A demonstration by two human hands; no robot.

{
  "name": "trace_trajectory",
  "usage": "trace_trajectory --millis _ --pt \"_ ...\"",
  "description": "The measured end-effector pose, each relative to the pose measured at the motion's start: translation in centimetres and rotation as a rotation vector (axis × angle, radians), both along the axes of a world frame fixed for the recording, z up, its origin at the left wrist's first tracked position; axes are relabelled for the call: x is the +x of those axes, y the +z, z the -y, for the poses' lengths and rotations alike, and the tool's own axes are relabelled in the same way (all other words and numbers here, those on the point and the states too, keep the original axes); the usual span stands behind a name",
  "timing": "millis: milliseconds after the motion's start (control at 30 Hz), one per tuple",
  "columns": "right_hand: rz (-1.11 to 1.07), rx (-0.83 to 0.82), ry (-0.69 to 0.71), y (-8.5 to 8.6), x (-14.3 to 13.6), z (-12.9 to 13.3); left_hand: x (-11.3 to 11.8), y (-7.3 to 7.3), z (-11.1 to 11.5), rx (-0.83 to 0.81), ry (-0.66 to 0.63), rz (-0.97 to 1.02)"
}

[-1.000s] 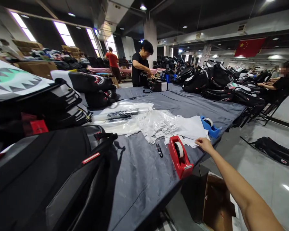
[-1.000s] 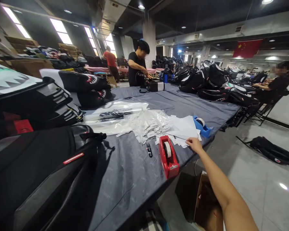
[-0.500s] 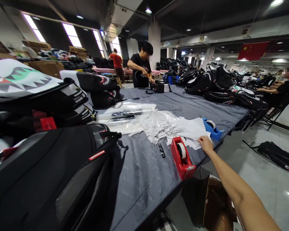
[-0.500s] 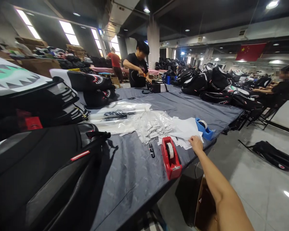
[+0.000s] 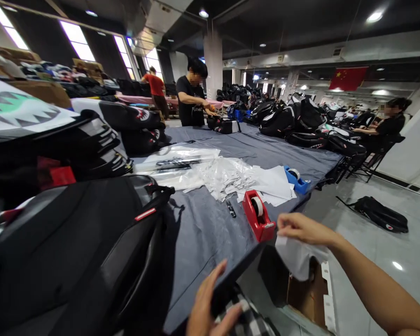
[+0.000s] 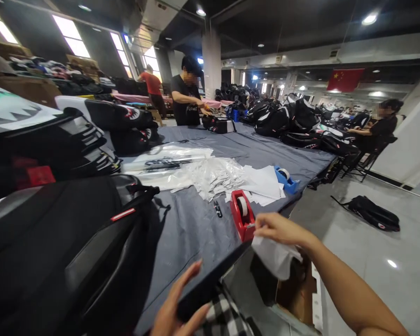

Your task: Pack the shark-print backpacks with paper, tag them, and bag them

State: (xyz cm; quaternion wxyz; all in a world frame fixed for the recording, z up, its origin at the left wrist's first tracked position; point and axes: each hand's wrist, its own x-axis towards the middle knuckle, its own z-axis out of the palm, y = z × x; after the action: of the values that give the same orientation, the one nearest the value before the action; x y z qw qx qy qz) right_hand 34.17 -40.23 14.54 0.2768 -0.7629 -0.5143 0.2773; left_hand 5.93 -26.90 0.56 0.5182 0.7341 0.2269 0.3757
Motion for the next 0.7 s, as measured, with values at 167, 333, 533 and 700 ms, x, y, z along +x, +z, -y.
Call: trace_trajectory --millis 167,333,533,700 --pt "-0.292 -0.081 0.204 -3.1 -7.4 -3.8 4.3 2.0 2.8 -0.621 -0.353 0.076" --pt "-0.622 -0.104 0.124 -6.8 -8.0 -6.1 0.5 0.4 1.9 -0.765 -0.034 0.117" --pt "-0.657 0.043 0.039 -9.3 -12.8 -9.2 -2.7 -0.2 1.5 -0.607 0.15 0.193" --pt "-0.178 0.313 0.324 -9.1 -13.4 -10.4 -7.1 -2.4 1.0 -0.206 0.694 0.118"
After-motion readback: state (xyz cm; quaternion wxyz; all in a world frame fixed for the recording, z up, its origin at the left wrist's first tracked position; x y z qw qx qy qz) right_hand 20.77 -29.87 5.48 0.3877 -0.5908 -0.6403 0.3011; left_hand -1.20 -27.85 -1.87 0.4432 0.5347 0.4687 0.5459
